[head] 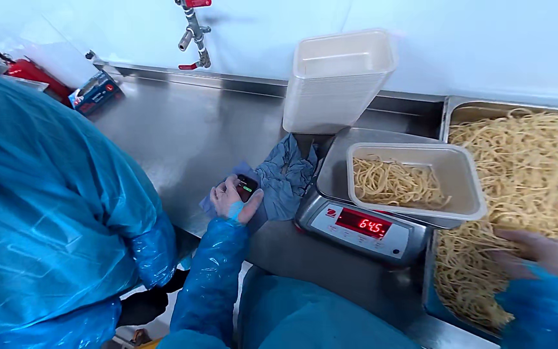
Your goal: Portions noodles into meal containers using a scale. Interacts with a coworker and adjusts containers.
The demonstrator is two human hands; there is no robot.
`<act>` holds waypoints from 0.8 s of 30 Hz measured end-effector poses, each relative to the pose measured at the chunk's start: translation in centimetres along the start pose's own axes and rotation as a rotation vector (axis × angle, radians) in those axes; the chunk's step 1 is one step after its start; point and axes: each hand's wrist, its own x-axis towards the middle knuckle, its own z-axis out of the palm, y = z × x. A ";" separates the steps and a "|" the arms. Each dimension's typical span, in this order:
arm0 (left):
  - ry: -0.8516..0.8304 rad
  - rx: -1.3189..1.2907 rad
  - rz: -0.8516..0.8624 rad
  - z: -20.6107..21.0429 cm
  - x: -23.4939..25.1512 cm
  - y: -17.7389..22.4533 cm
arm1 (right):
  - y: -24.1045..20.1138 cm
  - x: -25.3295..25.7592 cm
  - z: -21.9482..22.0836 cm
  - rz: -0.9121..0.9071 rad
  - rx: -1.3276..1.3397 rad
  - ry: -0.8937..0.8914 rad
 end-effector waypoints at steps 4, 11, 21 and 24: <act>-0.037 -0.022 -0.023 -0.1 0.0 0.1 | -0.1 0.0 0.0 -0.012 0.015 0.009; 0.023 -0.020 0.009 0.5 -0.4 -0.1 | -0.4 -0.2 -0.1 -0.035 -0.012 0.010; 0.113 -0.022 -0.019 1.1 -1.0 -0.1 | -0.6 -0.2 0.1 -0.013 -0.004 0.004; 0.180 -0.015 -0.048 1.3 -1.4 -0.6 | -0.9 -0.2 -0.1 -0.004 -0.025 -0.020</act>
